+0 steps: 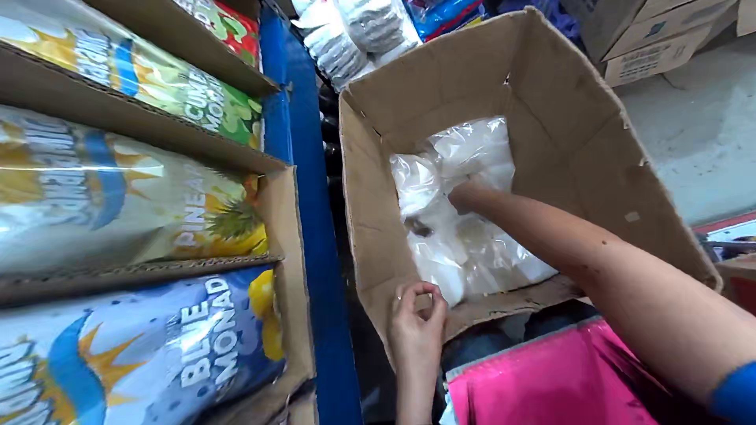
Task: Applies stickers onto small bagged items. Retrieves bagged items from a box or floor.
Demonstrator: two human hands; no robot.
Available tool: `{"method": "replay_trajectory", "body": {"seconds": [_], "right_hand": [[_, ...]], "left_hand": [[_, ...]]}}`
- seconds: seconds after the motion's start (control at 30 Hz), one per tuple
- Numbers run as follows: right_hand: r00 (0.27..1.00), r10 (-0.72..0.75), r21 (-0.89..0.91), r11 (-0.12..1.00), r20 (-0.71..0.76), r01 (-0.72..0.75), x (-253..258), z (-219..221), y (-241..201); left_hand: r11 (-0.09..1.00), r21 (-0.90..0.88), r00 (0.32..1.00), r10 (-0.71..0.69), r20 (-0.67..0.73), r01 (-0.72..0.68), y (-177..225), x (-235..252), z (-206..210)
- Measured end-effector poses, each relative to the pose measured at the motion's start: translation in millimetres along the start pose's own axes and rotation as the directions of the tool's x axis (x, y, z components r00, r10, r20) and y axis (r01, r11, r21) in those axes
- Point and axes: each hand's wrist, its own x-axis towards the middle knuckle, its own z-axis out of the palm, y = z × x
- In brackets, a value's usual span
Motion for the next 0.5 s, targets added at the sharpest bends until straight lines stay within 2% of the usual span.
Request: {"method": "replay_trajectory", "body": {"seconds": [0.1, 0.2, 0.27, 0.37, 0.5], "right_hand": [[0.992, -0.116, -0.042, 0.992, 0.054, 0.118, 30.4, 28.5, -9.1], [0.954, -0.122, -0.119, 0.980, 0.274, 0.159, -3.5, 47.3, -20.8], [0.931, -0.077, -0.146, 0.980, 0.358, 0.138, -12.0, 75.7, -4.5], [0.922, -0.055, -0.172, 0.976, 0.382, 0.130, 15.8, 124.1, 34.3], [0.889, -0.108, -0.216, 0.950, 0.446, 0.224, 3.1, 111.2, 33.2]], "left_hand": [[0.999, -0.037, 0.999, 0.011, -0.033, -0.012, 0.8, 0.9, 4.2], [0.995, -0.099, 1.000, -0.001, -0.031, -0.002, 0.4, -0.3, 4.6], [0.987, -0.160, 0.999, 0.022, -0.048, -0.030, -3.4, -1.9, 5.4], [0.972, -0.228, 0.998, 0.041, -0.044, -0.050, -6.7, -3.0, 6.0], [0.976, -0.204, 0.996, 0.070, -0.055, -0.080, -6.4, -0.9, 5.7]]}}
